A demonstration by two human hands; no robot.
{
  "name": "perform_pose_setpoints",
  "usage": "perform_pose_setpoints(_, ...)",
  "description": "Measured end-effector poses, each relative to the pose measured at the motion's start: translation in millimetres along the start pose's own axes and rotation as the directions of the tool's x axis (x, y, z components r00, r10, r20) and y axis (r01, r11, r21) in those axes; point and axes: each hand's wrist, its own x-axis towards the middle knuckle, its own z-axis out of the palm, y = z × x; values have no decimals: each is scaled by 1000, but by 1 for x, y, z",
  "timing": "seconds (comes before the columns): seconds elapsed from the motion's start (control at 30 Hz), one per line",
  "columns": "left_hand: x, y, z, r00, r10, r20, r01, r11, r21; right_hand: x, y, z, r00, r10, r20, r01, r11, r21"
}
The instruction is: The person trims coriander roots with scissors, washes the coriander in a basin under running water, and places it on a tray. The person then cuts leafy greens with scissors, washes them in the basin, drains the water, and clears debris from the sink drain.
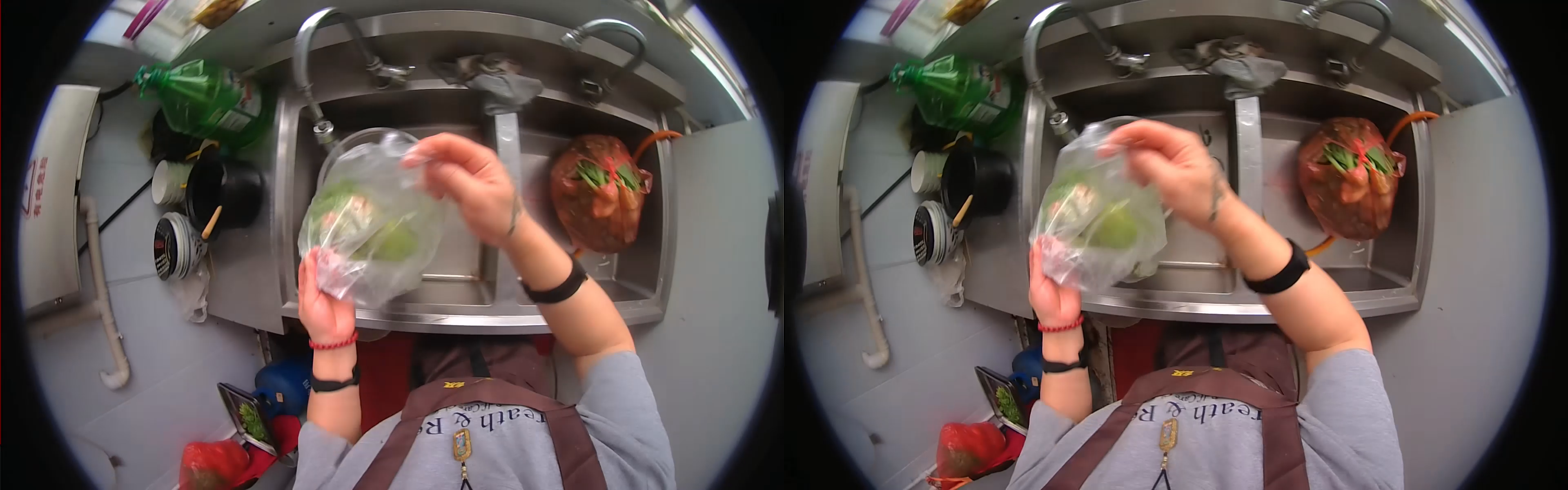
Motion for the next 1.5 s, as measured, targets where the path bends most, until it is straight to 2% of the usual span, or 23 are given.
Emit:
perform_pose_setpoints(0.07,25,22,3,998,55,38,-54,998,-21,13,30,-9,995,17,-102,-35,984,-177)
perform_pose_setpoints(0.17,44,58,16,995,76,68,-69,994,-89,17,74,-14,958,130,-256,-243,842,-482)
perform_pose_setpoints(0.27,53,98,-10,968,90,233,-48,982,-180,10,96,3,945,210,-250,-323,708,-628)
perform_pose_setpoints(0.3,36,109,11,977,137,161,-114,984,-140,6,105,14,945,215,-245,-314,804,-506)
perform_pose_setpoints(0.33,25,122,9,977,90,194,-58,985,-165,0,110,31,954,192,-232,-287,812,-508)
perform_pose_setpoints(0.4,-3,133,27,971,222,-87,-227,973,-44,-5,114,72,964,252,-85,-255,786,-563)
perform_pose_setpoints(0.5,-37,169,-49,930,258,261,-206,956,-209,-21,153,121,983,89,158,39,747,-663)
perform_pose_setpoints(0.53,-47,188,-76,876,275,396,-132,927,-352,-24,155,125,963,176,204,-12,784,-620)
perform_pose_setpoints(0.57,-61,214,-113,778,279,563,-192,959,-210,-28,156,128,931,263,252,-74,815,-575)
perform_pose_setpoints(0.63,-112,254,-190,787,474,395,-571,802,176,-37,165,119,848,416,329,-174,804,-569)
perform_pose_setpoints(0.67,-146,268,-233,773,579,260,-602,538,590,-42,180,103,798,487,354,-202,770,-605)
perform_pose_setpoints(0.73,-204,274,-281,814,566,128,-382,357,852,-48,189,79,761,571,307,-262,704,-660)
perform_pose_setpoints(0.77,-225,268,-267,930,368,14,-256,618,743,-49,200,65,750,627,211,-311,616,-723)
perform_pose_setpoints(0.87,-253,216,-279,738,419,-529,91,715,693,-48,232,23,816,572,-78,-408,476,-779)
perform_pose_setpoints(0.93,-239,186,-327,811,216,-544,188,783,593,-37,252,-4,846,503,-177,-438,466,-769)
perform_pose_setpoints(1.07,-130,76,-383,793,82,-604,245,865,439,0,268,-31,861,406,-306,-483,462,-744)
perform_pose_setpoints(1.13,-70,22,-425,839,-15,-543,319,823,470,23,261,-26,860,365,-355,-477,334,-813)
perform_pose_setpoints(1.2,-29,-19,-445,804,69,-590,414,648,639,48,263,-27,916,267,-299,-366,251,-896)
perform_pose_setpoints(1.23,-20,-18,-448,939,187,-289,306,-67,950,63,266,-33,958,195,-208,-250,223,-942)
perform_pose_setpoints(1.33,-28,34,-398,903,-216,-371,379,-7,925,121,261,-43,996,88,-17,-27,110,-994)
perform_pose_setpoints(1.4,-38,87,-328,741,-573,-351,625,398,671,166,261,-49,990,84,-115,-114,-21,-993)
perform_pose_setpoints(1.47,-33,123,-265,794,-605,-58,503,601,621,208,278,-68,993,109,36,38,-18,-999)
perform_pose_setpoints(1.5,-23,130,-239,812,-584,-9,476,652,590,222,293,-76,983,141,120,126,-35,-991)
